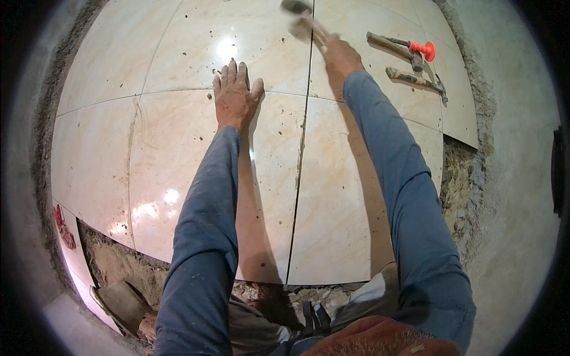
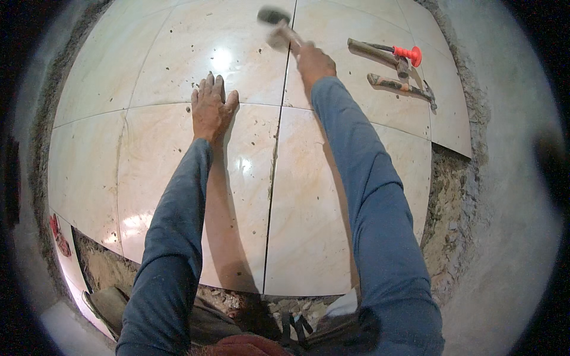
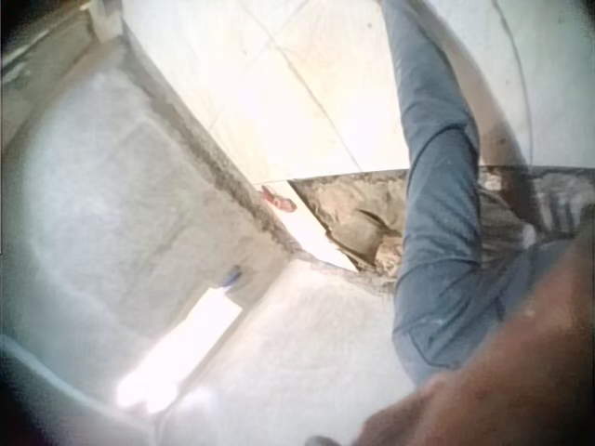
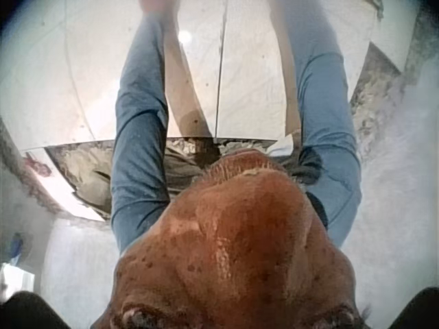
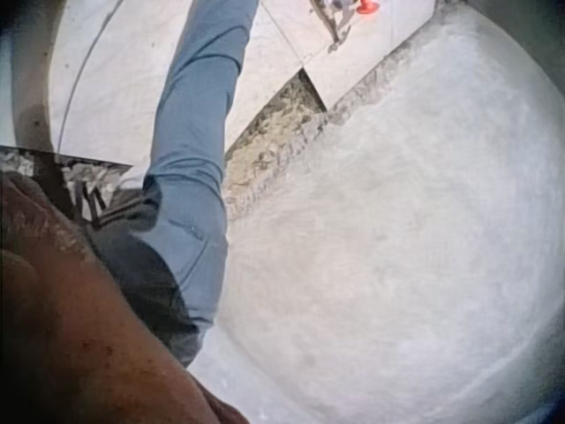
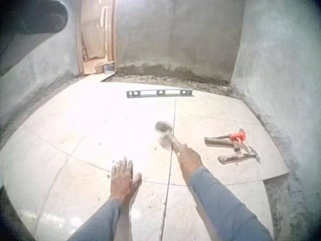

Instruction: The person measures the distance for a tile, applies mortar to the floor using a trowel, places the tile onto the mortar, and taps it into place with a rubber mallet before wiping the surface with a cloth.

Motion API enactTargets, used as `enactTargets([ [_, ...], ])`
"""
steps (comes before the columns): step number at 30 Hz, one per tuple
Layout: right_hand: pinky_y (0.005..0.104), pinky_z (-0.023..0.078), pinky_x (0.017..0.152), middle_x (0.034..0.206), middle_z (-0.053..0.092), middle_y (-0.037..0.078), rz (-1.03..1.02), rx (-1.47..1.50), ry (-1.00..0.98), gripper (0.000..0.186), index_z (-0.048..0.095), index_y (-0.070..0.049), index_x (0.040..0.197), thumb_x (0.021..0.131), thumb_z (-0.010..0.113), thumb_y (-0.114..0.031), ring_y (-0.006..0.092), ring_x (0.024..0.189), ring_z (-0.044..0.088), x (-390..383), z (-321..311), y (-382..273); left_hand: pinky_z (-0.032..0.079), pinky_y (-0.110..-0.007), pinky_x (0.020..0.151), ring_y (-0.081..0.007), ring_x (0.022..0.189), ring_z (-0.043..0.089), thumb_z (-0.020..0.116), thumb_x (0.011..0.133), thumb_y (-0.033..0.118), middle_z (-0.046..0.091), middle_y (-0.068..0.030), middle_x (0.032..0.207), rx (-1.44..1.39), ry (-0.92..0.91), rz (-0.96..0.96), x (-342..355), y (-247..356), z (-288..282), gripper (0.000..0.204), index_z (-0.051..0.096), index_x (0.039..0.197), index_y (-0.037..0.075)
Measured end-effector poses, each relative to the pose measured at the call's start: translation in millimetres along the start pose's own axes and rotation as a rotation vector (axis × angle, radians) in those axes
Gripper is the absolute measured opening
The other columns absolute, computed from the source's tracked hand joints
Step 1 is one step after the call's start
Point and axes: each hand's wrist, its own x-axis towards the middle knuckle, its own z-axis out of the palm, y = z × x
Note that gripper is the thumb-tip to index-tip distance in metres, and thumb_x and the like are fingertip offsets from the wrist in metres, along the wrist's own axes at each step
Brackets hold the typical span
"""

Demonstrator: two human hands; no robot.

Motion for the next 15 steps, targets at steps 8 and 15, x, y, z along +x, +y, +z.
enactTargets([
  [8,0.0477,0.049,0.081,0.095,0.065,0.027,0.079,0.318,-0.148,0.053,0.056,0.005,0.113,0.101,0.056,-0.047,0.0429,0.095,0.065,-121,-137,49,0.019,-0.048,0.125,-0.0337,0.151,0.031,0.051,0.099,0.051,0.038,-0.0186,0.161,0.052,0.035,0.021,-10,-15,4,0.070,0.044,0.152,0.005],
  [15,0.0239,0.036,0.043,0.069,0.048,-0.002,0.778,0.733,-0.380,0.038,0.052,-0.007,0.100,0.105,0.052,-0.045,0.0048,0.049,0.043,-351,-225,64,0.020,-0.050,0.125,-0.0357,0.151,0.031,0.050,0.099,0.052,0.038,-0.0200,0.161,0.051,0.106,0.080,-8,-20,13,0.071,0.045,0.151,0.005],
])
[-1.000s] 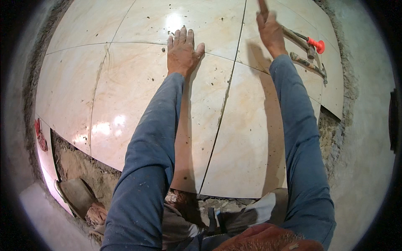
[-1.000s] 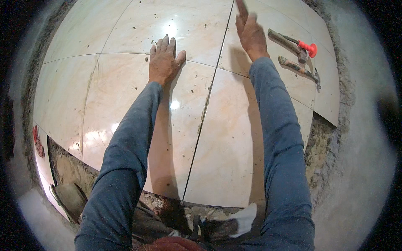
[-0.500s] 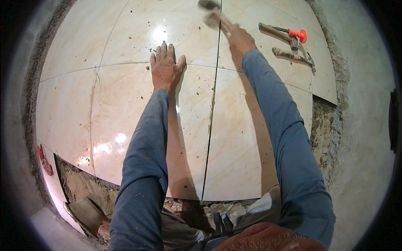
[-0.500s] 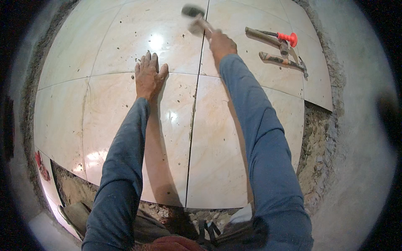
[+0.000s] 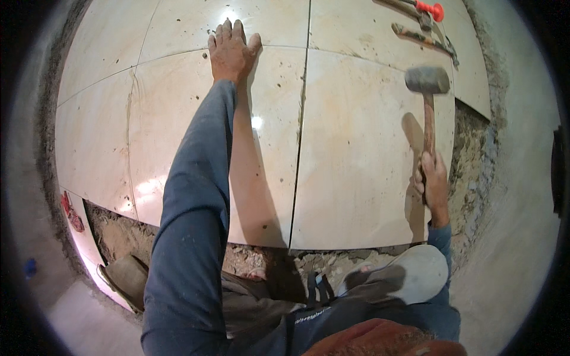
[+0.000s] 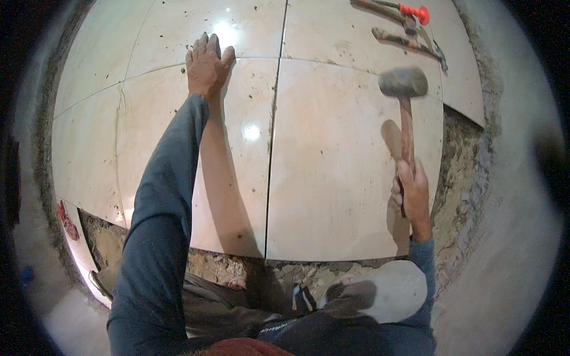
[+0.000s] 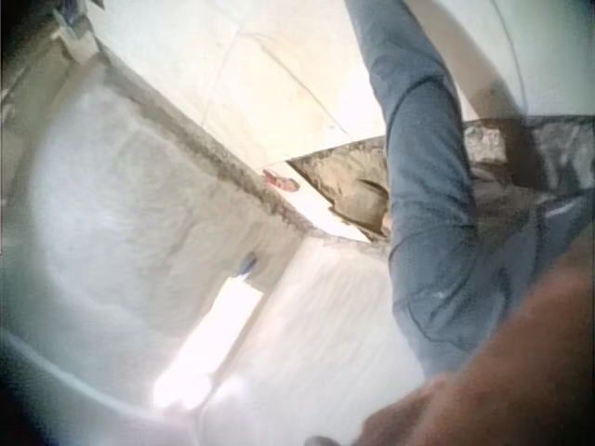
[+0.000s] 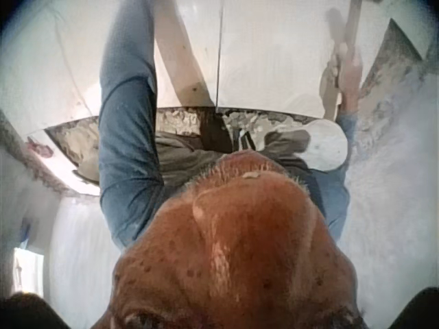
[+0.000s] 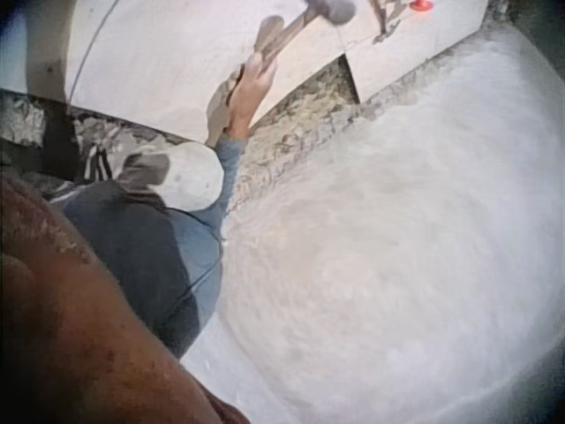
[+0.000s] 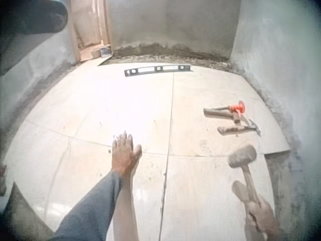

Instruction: The person measures the distance for a tile, applies mortar to the floor using a trowel, places the tile onto the mortar, and taps it into place with a rubber mallet before wiping the surface with a cloth.

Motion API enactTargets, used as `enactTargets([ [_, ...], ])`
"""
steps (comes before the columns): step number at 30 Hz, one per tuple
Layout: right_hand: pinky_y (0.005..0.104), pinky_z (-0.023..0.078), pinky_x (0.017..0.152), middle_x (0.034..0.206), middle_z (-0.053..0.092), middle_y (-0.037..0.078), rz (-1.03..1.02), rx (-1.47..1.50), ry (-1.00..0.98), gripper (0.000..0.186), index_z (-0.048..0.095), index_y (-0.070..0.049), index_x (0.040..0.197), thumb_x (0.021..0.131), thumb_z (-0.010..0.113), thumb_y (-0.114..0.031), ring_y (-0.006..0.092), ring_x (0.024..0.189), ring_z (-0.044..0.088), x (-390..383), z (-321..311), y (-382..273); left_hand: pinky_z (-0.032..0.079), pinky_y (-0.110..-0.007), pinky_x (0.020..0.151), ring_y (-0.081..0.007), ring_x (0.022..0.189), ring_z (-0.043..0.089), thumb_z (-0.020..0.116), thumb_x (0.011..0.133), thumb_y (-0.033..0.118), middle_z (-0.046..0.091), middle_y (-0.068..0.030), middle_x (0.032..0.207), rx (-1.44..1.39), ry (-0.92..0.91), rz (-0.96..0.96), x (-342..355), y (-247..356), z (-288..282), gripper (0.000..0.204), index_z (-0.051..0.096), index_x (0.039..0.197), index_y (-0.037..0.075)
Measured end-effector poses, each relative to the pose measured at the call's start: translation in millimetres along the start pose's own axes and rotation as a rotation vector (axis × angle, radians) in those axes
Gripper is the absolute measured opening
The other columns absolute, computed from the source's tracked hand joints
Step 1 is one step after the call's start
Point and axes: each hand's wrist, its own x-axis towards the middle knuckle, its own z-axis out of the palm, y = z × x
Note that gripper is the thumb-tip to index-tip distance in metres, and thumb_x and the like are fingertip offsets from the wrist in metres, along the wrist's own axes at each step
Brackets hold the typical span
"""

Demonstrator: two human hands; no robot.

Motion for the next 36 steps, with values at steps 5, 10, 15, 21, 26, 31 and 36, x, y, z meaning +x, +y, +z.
enactTargets([
  [5,0.0249,0.034,0.036,0.066,0.044,-0.003,0.185,0.346,0.071,0.034,0.049,-0.010,0.099,0.108,0.050,-0.043,0.0059,0.043,0.040,-57,-19,79,0.020,-0.055,0.123,-0.0377,0.149,0.034,0.046,0.104,0.045,0.044,-0.0217,0.156,0.027,-0.020,0.043,-1,5,-4,0.057,0.051,0.146,0.007],
  [10,0.0251,0.034,0.035,0.065,0.042,-0.003,0.151,0.375,0.091,0.032,0.048,-0.012,0.100,0.108,0.050,-0.043,0.0059,0.042,0.039,-66,-40,91,0.021,-0.054,0.123,-0.0416,0.147,0.036,0.040,0.107,0.039,0.043,-0.0251,0.156,-0.028,-0.113,0.243,-60,78,-16,0.056,0.050,0.145,-0.001],
  [15,0.0252,0.035,0.036,0.066,0.042,-0.004,0.215,0.427,0.043,0.032,0.047,-0.012,0.105,0.106,0.052,-0.043,0.0058,0.043,0.039,-55,-22,94,0.012,-0.058,0.124,-0.0507,0.152,0.017,0.037,0.103,0.061,0.021,-0.0367,0.161,-0.063,-0.362,0.142,-145,139,-47,0.092,0.026,0.153,-0.015],
  [21,0.0310,0.042,0.042,0.069,0.050,0.001,0.049,0.132,-0.124,0.037,0.047,-0.008,0.108,0.104,0.053,-0.044,0.0098,0.050,0.047,-21,-3,54,0.016,-0.060,0.123,-0.0532,0.151,0.018,0.038,0.100,0.070,0.022,-0.0363,0.161,-0.029,-0.407,0.154,-136,136,-45,0.099,0.026,0.154,-0.013],
  [26,0.0477,0.053,0.070,0.088,0.066,0.027,-0.282,-0.190,-0.054,0.047,0.050,0.001,0.113,0.103,0.053,-0.045,0.0402,0.082,0.068,-13,21,27,0.017,-0.061,0.122,-0.0518,0.151,0.019,0.041,0.099,0.070,0.022,-0.0350,0.162,-0.025,-0.407,0.128,-137,135,-47,0.100,0.025,0.155,-0.012],
  [31,0.0547,0.051,0.078,0.097,0.066,0.037,-0.371,-0.395,-0.050,0.051,0.052,0.004,0.113,0.104,0.050,-0.046,0.0535,0.096,0.066,8,12,20,0.018,-0.062,0.122,-0.0494,0.153,0.018,0.044,0.098,0.070,0.022,-0.0330,0.163,-0.036,-0.384,0.116,-134,142,-46,0.101,0.025,0.156,-0.010],
  [36,0.0528,0.052,0.077,0.096,0.066,0.035,-0.357,-0.294,0.029,0.051,0.052,0.002,0.117,0.104,0.050,-0.047,0.0532,0.093,0.066,-69,2,-8,0.019,-0.061,0.122,-0.0470,0.153,0.020,0.045,0.098,0.070,0.023,-0.0280,0.165,0.026,-0.380,0.058,-140,137,-46,0.099,0.026,0.157,-0.007],
])
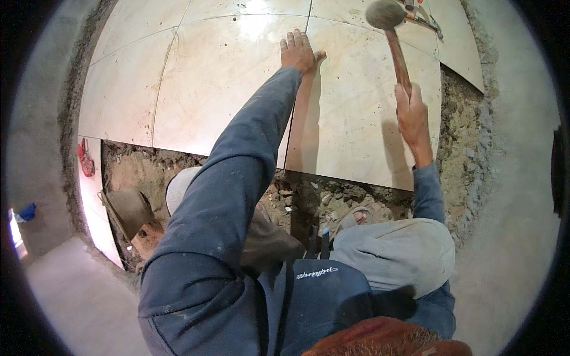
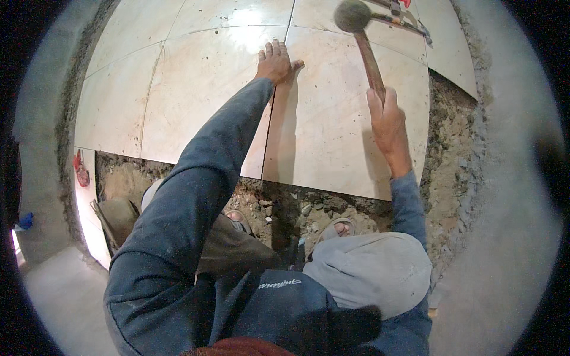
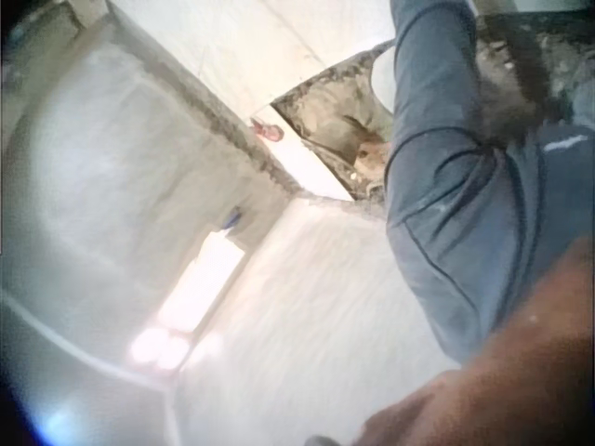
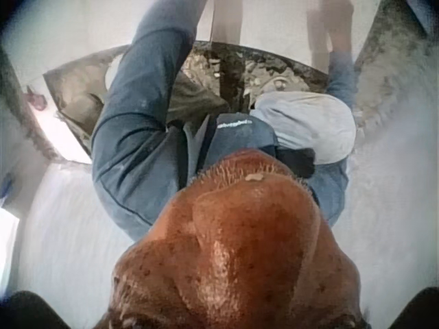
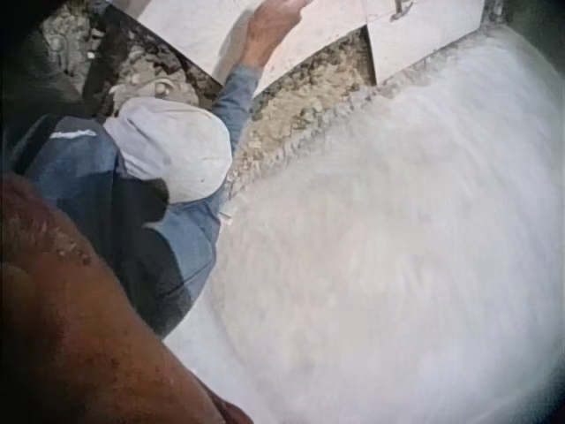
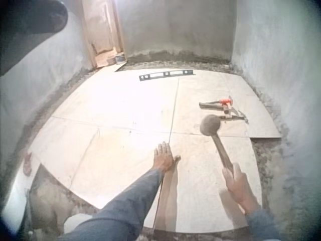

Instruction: The person measures the distance for a tile, applies mortar to the floor using a trowel, places the tile onto the mortar, and taps it into place with a rubber mallet before wiping the surface with a cloth.

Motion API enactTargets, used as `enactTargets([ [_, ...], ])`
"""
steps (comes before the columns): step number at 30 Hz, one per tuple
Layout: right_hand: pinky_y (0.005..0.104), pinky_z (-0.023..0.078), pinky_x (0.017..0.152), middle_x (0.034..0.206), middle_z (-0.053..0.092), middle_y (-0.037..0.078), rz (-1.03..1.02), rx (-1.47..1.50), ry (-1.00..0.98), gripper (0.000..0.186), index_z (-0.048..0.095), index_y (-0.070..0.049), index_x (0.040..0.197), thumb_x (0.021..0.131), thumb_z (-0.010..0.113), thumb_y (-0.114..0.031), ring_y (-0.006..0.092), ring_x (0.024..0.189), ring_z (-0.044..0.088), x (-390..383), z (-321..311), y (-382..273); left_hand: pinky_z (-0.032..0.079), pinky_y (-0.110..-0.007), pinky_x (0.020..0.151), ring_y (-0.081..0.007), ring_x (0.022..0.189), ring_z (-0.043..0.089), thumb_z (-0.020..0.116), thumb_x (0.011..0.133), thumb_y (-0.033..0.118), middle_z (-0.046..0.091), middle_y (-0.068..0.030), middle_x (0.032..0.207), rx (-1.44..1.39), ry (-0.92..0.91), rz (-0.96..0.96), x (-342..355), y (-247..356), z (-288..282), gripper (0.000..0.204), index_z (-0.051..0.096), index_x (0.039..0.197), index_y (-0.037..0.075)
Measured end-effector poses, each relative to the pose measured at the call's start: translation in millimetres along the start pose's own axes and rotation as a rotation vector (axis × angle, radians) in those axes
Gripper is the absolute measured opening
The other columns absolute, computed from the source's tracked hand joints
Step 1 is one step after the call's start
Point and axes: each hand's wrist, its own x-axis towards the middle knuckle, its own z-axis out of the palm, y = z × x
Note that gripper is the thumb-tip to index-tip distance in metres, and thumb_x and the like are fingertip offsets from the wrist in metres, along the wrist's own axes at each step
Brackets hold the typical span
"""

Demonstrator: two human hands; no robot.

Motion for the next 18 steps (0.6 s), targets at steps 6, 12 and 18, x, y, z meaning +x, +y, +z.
enactTargets([
  [6,0.0460,0.053,0.083,0.097,0.068,0.030,0.134,-0.094,-0.107,0.060,0.052,0.003,0.124,0.104,0.049,-0.054,0.0352,0.094,0.070,3,27,67,0.022,-0.058,0.122,-0.0397,0.154,0.023,0.044,0.099,0.068,0.026,-0.0228,0.166,0.075,-0.039,-0.045,2,19,-11,0.095,0.027,0.158,-0.004],
  [12,0.0342,0.050,0.054,0.071,0.060,0.006,0.074,0.209,0.040,0.045,0.054,-0.001,0.109,0.105,0.055,-0.046,0.0162,0.058,0.060,-36,-19,9,0.030,-0.058,0.117,-0.0388,0.148,0.036,0.058,0.094,0.058,0.032,-0.0267,0.161,0.096,-0.126,0.125,-36,21,-15,0.091,0.037,0.150,-0.010],
  [18,0.0511,0.053,0.072,0.089,0.068,0.030,-0.035,0.096,0.164,0.044,0.052,-0.002,0.110,0.105,0.053,-0.046,0.0443,0.087,0.070,-28,25,41,0.034,-0.059,0.115,-0.0381,0.148,0.036,0.065,0.090,0.059,0.033,-0.0270,0.160,0.056,-0.155,0.159,-41,12,-20,0.095,0.038,0.149,-0.010],
])
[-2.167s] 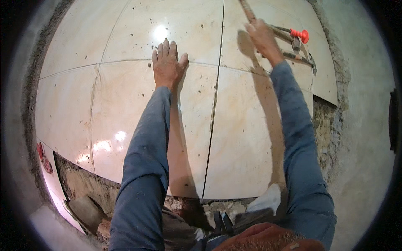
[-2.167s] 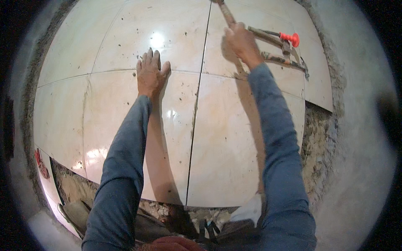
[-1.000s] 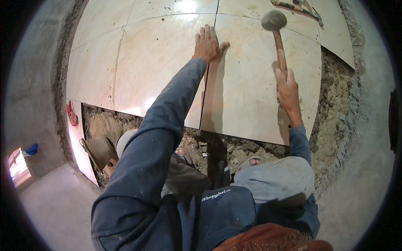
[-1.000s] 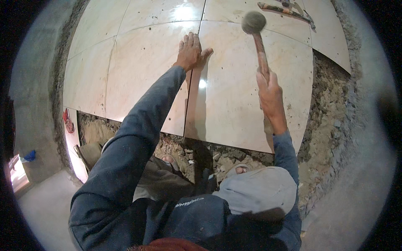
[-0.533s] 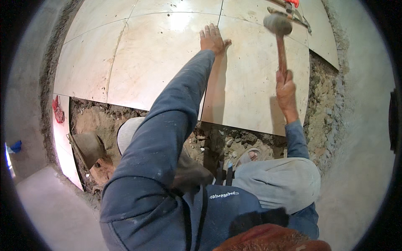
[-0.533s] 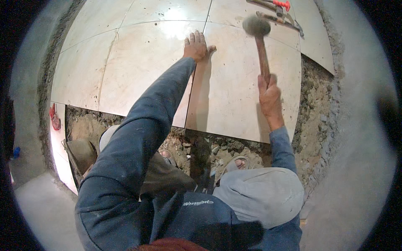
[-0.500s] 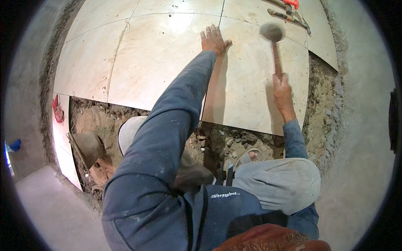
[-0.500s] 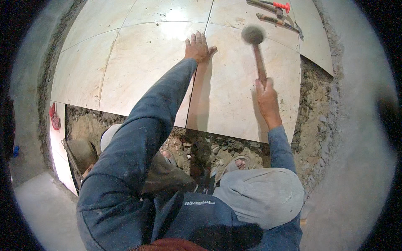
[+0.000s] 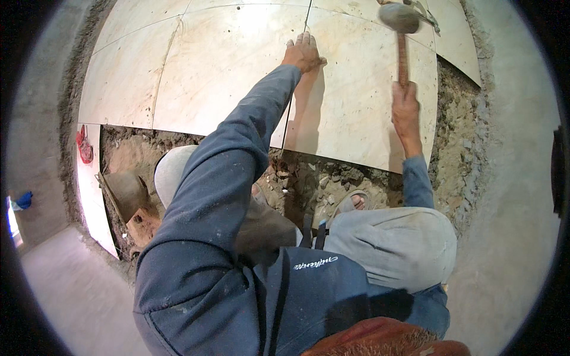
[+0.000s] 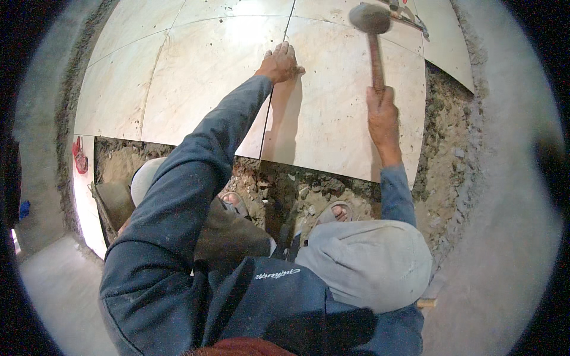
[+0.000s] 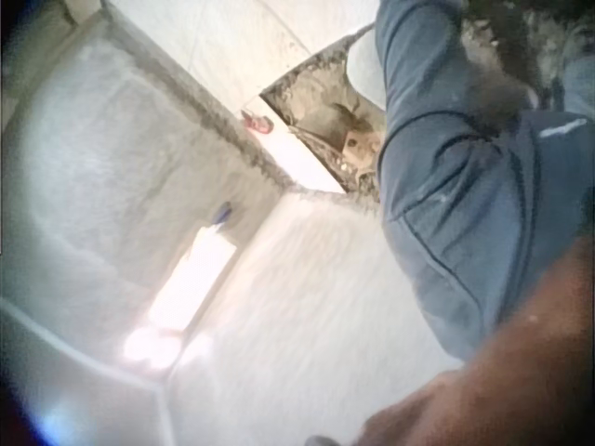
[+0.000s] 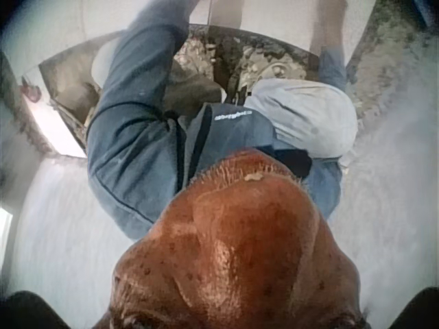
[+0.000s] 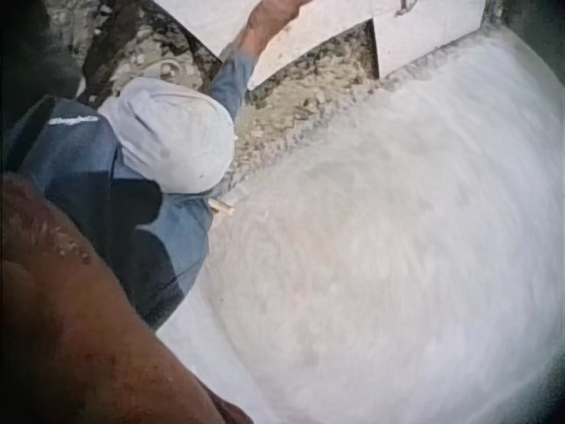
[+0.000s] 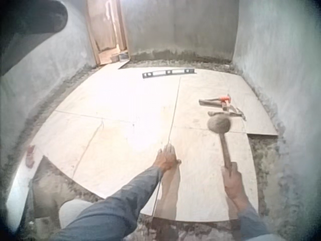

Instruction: The person measures the distance for a tile, applies mortar to the floor using a trowel, places the tile onto the mortar, and taps it into place with a rubber mallet before wiping the surface with a cloth.

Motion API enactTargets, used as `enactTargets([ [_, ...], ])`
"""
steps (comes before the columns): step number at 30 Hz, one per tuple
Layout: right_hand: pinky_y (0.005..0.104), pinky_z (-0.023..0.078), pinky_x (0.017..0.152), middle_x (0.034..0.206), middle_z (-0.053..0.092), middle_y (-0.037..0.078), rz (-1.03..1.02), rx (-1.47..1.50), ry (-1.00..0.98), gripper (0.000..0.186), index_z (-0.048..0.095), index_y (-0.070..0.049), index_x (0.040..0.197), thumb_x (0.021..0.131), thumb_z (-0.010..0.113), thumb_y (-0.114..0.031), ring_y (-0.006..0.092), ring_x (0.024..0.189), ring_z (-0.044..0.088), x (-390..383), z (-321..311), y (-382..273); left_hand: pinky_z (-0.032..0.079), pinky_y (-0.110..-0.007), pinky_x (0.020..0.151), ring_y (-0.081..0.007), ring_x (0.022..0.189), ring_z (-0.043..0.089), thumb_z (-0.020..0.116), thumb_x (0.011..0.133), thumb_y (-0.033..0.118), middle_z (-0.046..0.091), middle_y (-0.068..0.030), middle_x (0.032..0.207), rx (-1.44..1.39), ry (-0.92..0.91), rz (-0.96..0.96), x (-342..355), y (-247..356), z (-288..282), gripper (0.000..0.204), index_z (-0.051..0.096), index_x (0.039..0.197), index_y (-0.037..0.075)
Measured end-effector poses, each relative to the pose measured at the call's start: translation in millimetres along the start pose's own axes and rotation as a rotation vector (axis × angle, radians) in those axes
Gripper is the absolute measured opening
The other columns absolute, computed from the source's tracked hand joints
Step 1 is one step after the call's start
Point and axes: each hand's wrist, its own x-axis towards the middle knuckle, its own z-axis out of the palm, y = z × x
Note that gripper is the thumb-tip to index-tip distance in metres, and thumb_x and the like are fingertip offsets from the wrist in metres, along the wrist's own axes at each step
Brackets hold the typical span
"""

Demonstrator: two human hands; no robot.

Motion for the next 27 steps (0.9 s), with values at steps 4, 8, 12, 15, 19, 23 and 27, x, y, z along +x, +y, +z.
enactTargets([
  [4,0.0522,0.054,0.083,0.100,0.069,0.035,-0.170,-0.206,0.035,0.060,0.055,0.003,0.112,0.101,0.053,-0.056,0.0495,0.099,0.068,45,34,110,0.032,-0.059,0.116,-0.0385,0.147,0.038,0.073,0.080,0.067,0.033,-0.0277,0.160,-0.059,-0.087,-0.022,15,11,-11,0.111,0.033,0.151,-0.009],
  [8,0.0366,0.053,0.062,0.077,0.063,0.014,0.023,0.055,-0.076,0.055,0.059,0.001,0.109,0.100,0.059,-0.054,0.0229,0.068,0.064,-6,-38,28,0.022,-0.062,0.121,-0.0351,0.152,0.028,0.062,0.092,0.057,0.021,-0.0204,0.168,-0.086,-0.323,-0.041,8,24,-41,0.097,0.023,0.158,-0.003],
  [12,0.0297,0.045,0.049,0.064,0.051,-0.001,-0.005,0.165,-0.043,0.045,0.058,-0.004,0.102,0.101,0.062,-0.048,0.0078,0.053,0.052,-58,-46,32,0.023,-0.059,0.122,-0.0386,0.154,0.021,0.072,0.083,0.066,0.020,-0.0251,0.166,0.040,-0.347,0.120,-24,-12,-41,0.118,0.017,0.159,-0.006],
  [15,0.0321,0.046,0.052,0.068,0.057,0.002,0.184,0.145,-0.042,0.040,0.058,-0.003,0.104,0.101,0.063,-0.043,0.0122,0.056,0.055,-98,-57,32,0.022,-0.054,0.124,-0.0451,0.154,0.017,0.077,0.073,0.074,0.017,-0.0343,0.163,0.188,-0.380,0.329,-60,10,-47,0.136,0.013,0.157,-0.011],
  [19,0.0352,0.050,0.058,0.078,0.065,0.008,0.158,0.016,-0.053,0.033,0.059,-0.004,0.106,0.102,0.064,-0.036,0.0172,0.063,0.063,-134,-39,49,0.020,-0.051,0.126,-0.0505,0.153,0.013,0.079,0.066,0.077,0.011,-0.0412,0.161,0.236,-0.404,0.377,-88,11,-56,0.146,0.008,0.156,-0.015],
  [23,0.0420,0.054,0.084,0.113,0.069,0.029,0.168,-0.243,-0.350,0.057,0.059,-0.002,0.130,0.102,0.057,-0.051,0.0333,0.102,0.070,-138,-17,99,0.018,-0.051,0.126,-0.0519,0.153,0.009,0.080,0.066,0.076,0.006,-0.0416,0.161,0.235,-0.402,0.375,-84,8,-49,0.149,0.004,0.156,-0.014],
  [27,0.0448,0.053,0.080,0.104,0.069,0.030,0.314,-0.113,-0.233,0.055,0.058,0.002,0.125,0.102,0.058,-0.048,0.0342,0.098,0.070,-141,-57,28,0.026,-0.049,0.123,-0.0490,0.150,0.025,0.079,0.082,0.057,0.025,-0.0383,0.158,0.255,-0.374,0.368,-82,46,-79,0.114,0.024,0.155,-0.011],
])
